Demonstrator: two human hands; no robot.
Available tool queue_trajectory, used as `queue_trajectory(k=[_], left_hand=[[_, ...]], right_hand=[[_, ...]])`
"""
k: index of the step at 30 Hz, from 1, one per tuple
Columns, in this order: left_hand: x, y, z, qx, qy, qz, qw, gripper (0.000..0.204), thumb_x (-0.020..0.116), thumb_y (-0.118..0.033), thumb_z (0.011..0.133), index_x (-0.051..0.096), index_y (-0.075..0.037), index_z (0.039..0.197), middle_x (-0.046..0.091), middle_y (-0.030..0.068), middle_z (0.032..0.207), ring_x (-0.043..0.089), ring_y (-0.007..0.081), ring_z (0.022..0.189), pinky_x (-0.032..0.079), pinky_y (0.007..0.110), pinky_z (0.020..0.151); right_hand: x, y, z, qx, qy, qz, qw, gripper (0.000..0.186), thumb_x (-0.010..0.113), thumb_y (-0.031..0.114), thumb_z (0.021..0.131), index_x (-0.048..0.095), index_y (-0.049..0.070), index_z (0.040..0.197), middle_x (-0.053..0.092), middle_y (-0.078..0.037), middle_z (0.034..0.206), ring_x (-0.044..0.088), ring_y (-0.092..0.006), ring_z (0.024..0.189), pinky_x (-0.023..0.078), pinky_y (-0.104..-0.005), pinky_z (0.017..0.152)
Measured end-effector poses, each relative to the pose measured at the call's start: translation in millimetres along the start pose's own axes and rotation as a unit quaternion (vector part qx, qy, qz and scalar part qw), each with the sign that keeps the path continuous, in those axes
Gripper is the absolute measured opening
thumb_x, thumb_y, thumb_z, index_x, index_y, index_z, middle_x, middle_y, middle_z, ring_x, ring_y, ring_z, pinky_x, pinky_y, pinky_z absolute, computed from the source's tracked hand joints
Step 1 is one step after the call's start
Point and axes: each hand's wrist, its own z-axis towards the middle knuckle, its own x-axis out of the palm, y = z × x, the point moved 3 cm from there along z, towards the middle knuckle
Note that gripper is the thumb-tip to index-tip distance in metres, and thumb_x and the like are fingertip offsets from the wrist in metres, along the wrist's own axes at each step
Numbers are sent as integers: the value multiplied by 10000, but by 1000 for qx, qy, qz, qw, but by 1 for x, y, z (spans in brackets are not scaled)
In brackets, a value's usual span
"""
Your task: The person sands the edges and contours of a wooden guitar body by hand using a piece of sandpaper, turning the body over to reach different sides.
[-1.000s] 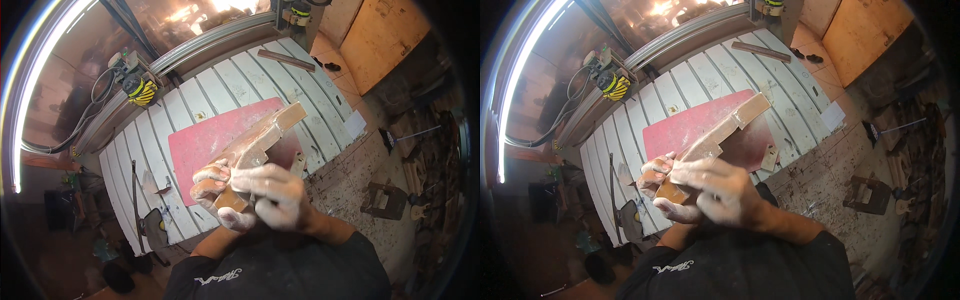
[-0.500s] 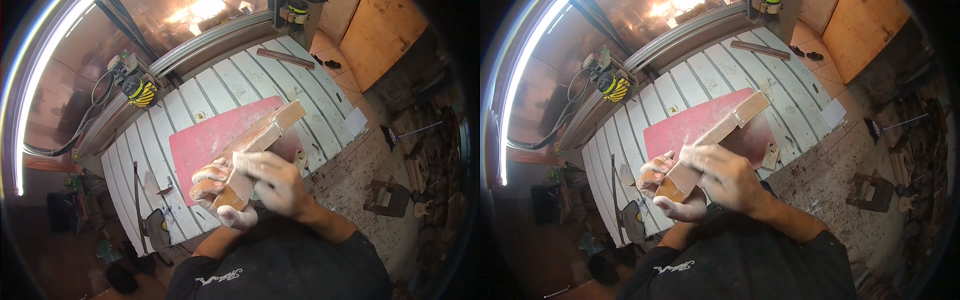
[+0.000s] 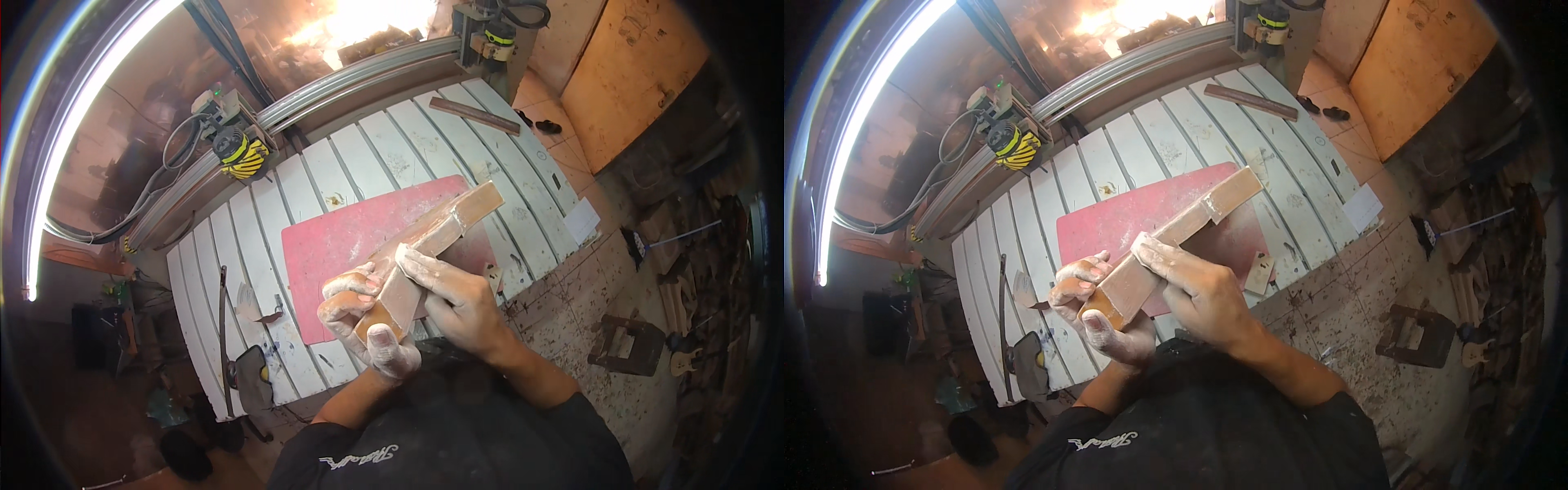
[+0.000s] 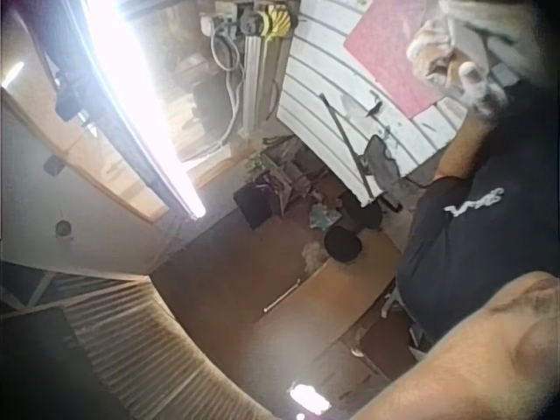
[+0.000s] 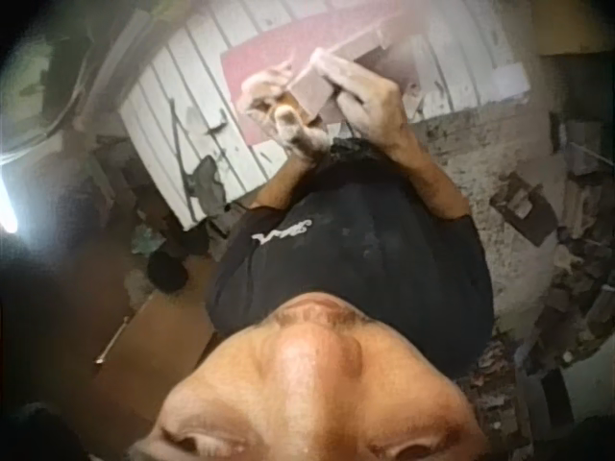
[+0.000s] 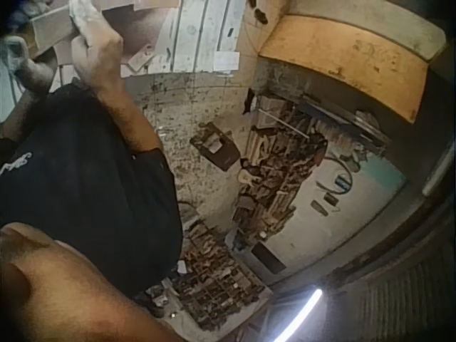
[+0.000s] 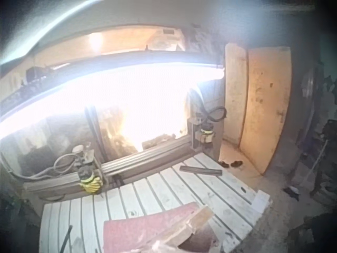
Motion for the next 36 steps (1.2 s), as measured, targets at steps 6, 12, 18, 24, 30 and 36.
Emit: queue_trajectory(k=[6, 12, 18, 24, 30, 36], left_hand=[[-3, 0, 5, -17, -2, 2, 1000, 431, 620, -464, 966, 440, -94, 1093, 473, 112, 1076, 503, 223, 1037, 436, 462, 1005], [0, -6, 7, -54, -2, -21, 998, 422, 638, -477, 969, 465, -104, 1065, 500, 92, 1043, 520, 224, 1048, 421, 458, 1048], [-7, -1, 7, -45, 3, -6, 999, 449, 640, -493, 966, 446, -107, 1089, 480, 90, 1072, 516, 218, 1051, 407, 464, 1076], [-6, 0, 12, -37, 4, -13, 999, 455, 635, -495, 970, 438, -104, 1094, 463, 92, 1081, 505, 214, 1048, 400, 465, 1077], [-2, 2, 16, -13, 3, -5, 1000, 433, 609, -477, 989, 431, -97, 1094, 462, 94, 1073, 498, 208, 1012, 393, 469, 1069], [-4, 3, 18, -18, -7, 0, 1000, 432, 619, -475, 980, 444, -94, 1083, 463, 94, 1058, 493, 211, 1007, 388, 481, 1075]], right_hand=[[4, 16, 1, -12, 41, 70, 997, 589, 493, -138, 777, 622, -96, 1351, 612, -283, 1411, 589, -348, 1356, 444, -382, 1155], [0, 41, 5, -94, 70, 63, 991, 618, 535, -137, 784, 604, -52, 1393, 601, -276, 1419, 562, -385, 1369, 463, -408, 1148], [1, 57, 8, -80, 74, 74, 991, 576, 516, -108, 831, 577, -72, 1402, 597, -283, 1416, 564, -379, 1365, 447, -415, 1159], [2, 38, 9, -22, 77, 39, 996, 657, 497, -155, 784, 563, -61, 1431, 558, -295, 1460, 530, -374, 1405, 418, -408, 1179], [2, 9, 10, 6, 59, -14, 998, 641, 482, -154, 812, 553, -61, 1443, 536, -280, 1495, 508, -346, 1430, 396, -401, 1199], [6, -5, 10, -23, 61, -36, 997, 625, 531, -138, 815, 559, -58, 1434, 549, -283, 1472, 532, -369, 1400, 438, -395, 1169]])
